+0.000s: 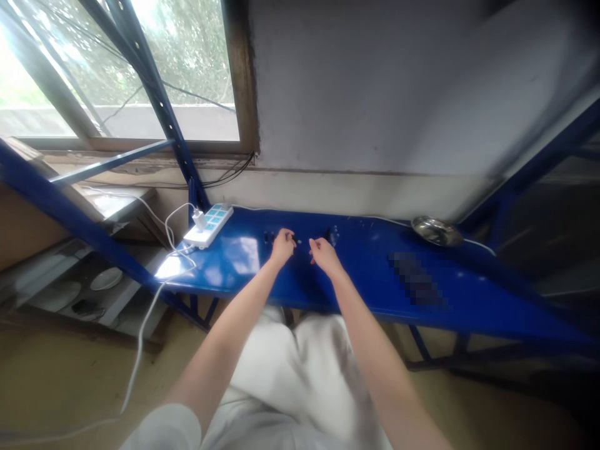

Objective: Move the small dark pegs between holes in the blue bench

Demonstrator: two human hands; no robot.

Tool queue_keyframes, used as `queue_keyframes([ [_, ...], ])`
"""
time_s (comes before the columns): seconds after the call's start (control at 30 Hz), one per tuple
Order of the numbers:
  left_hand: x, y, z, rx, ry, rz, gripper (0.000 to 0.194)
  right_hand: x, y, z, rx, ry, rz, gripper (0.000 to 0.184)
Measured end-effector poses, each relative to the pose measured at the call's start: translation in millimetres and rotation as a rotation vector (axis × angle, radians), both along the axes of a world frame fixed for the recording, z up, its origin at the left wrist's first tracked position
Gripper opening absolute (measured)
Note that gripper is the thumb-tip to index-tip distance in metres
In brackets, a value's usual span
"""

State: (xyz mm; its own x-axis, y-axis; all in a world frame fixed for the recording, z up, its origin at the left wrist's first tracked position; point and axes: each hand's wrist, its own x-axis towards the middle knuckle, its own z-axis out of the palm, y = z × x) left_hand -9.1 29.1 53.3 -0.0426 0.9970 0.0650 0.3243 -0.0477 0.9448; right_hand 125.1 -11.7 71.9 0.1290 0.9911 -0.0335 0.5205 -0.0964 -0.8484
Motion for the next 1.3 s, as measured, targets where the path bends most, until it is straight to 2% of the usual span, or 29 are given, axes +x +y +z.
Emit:
queue_keyframes([
  [0.07, 8, -8, 9.8, -0.032, -0.218, -0.055, 0.014, -8, 5, -6.0, 0.004, 0.085, -0.013, 0.041],
  [0.13, 13, -18, 19.4, -0.038, -0.340, -0.115, 0.012, -14, 8, -9.9, 0.065, 0.159, -0.013, 0.052],
  [0.3, 12, -42, 33.0, 0.027, -0.445, -0.173, 0.014, -22, 1, -5.6, 0.294, 0.210, -0.058, 0.058],
  [0.5, 0, -58, 34.0, 0.069, -0.442, -0.115, 0.023, -27, -21, 11.4, 0.337, 0.218, -0.043, 0.048],
  [0.77, -11, -64, 41.2, 0.111, -0.353, -0.033, 0.027, -18, -36, 10.4, 0.362, 0.204, 0.127, 0.029],
  [0.97, -13, -64, 39.5, 0.158, -0.322, 0.061, 0.027, -10, -41, 9.7, 0.328, 0.109, 0.088, 0.021],
  [1.23, -21, -60, 30.6, 0.129, -0.260, 0.132, 0.027, -9, -33, 6.7, 0.289, 0.196, -0.047, 0.020],
  [1.3, -22, -59, 29.3, 0.105, -0.242, 0.098, 0.027, -11, -31, 5.9, 0.299, 0.218, -0.058, 0.022],
])
